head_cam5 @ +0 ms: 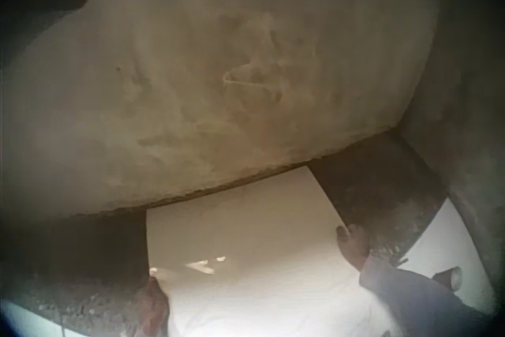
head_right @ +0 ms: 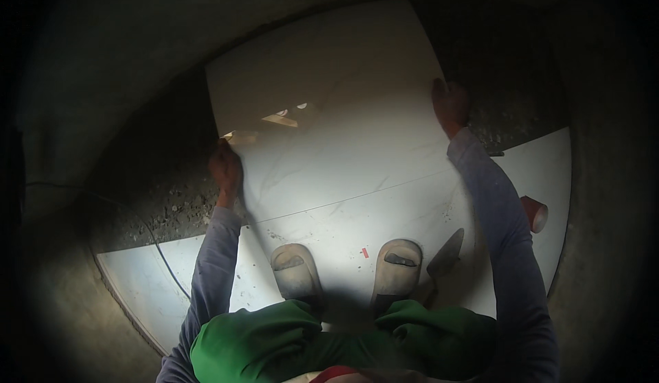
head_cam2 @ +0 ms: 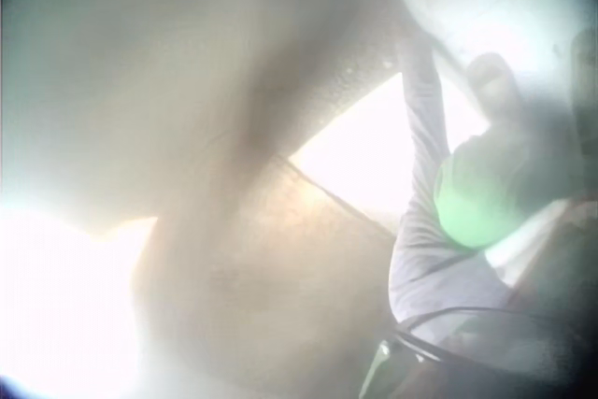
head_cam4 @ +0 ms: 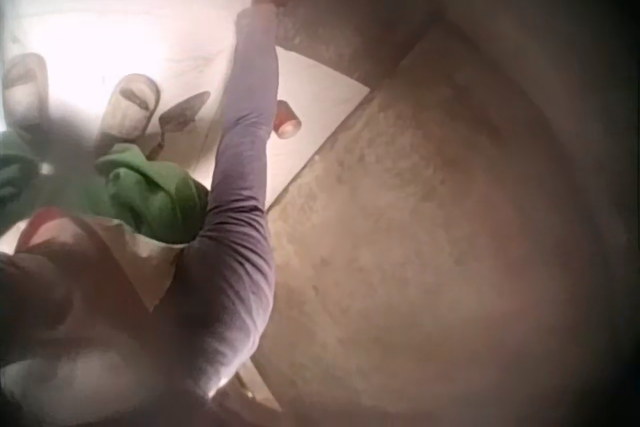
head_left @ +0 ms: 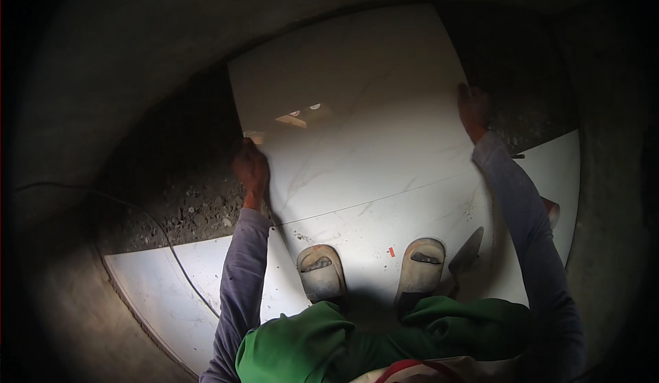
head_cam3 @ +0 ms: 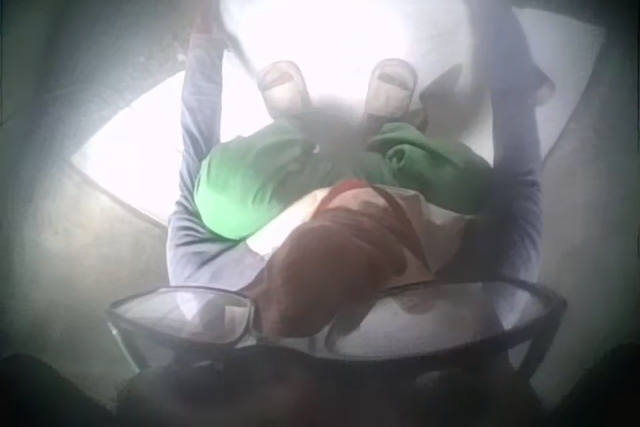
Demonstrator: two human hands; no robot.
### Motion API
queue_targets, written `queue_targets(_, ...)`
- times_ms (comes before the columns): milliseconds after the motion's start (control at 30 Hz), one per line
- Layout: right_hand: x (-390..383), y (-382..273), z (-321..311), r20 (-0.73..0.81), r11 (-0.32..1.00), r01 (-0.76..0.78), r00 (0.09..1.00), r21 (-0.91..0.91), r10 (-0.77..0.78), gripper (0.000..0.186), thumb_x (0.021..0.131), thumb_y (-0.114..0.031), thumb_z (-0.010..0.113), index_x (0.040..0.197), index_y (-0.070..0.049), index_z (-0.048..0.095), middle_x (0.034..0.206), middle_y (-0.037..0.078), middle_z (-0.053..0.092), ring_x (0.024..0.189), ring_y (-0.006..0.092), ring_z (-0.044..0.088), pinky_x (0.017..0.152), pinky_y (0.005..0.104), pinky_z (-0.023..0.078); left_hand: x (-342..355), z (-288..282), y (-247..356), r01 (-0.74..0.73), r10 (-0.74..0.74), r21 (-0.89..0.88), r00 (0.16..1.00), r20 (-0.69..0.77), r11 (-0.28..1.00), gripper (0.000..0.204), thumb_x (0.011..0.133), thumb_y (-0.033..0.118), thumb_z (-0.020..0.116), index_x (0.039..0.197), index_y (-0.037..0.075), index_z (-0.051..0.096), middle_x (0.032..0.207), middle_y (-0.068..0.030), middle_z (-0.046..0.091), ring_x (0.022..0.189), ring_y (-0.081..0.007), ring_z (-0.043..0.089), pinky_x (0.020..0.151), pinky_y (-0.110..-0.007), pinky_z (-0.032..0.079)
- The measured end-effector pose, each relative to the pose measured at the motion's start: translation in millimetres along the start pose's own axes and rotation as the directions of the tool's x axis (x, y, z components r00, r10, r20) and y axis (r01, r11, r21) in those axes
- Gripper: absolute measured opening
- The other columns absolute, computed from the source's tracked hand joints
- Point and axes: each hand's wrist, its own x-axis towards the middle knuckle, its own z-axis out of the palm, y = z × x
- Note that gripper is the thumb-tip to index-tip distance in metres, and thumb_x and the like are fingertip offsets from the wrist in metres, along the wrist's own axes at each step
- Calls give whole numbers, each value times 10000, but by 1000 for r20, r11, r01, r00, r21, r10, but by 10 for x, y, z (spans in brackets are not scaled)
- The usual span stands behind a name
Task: The person uses an angle grinder to cut a tile, then carries the tile into a room and places it onto a prepared floor section among other tiles.
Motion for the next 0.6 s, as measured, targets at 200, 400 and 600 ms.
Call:
queue_targets(200,8,-44,-17,-49,1000,9,999,-21,-10,479,998,-409,681,869,48,748,741,226,719,676,237,687,673,450,510,20,-21,-30,30,-32,27,994,101,999,645,1128,468,413,951,-55,746,779,-263,712,687,-217,680,618,-449,481)
queue_targets(400,-13,-103,-53,3,998,-58,998,-13,58,471,985,-398,673,902,58,759,779,250,731,735,309,740,711,455,531,7,-2,23,125,-122,-28,988,97,992,655,1123,485,409,976,-54,750,828,-254,736,730,-221,690,658,-445,499)
queue_targets(600,53,78,28,-92,977,201,974,-76,-207,513,996,-483,637,962,9,777,926,279,744,867,472,732,757,525,554,76,59,-261,-141,142,86,990,-3,986,559,1119,432,416,987,-11,730,831,-271,699,669,-354,623,643,-466,482)
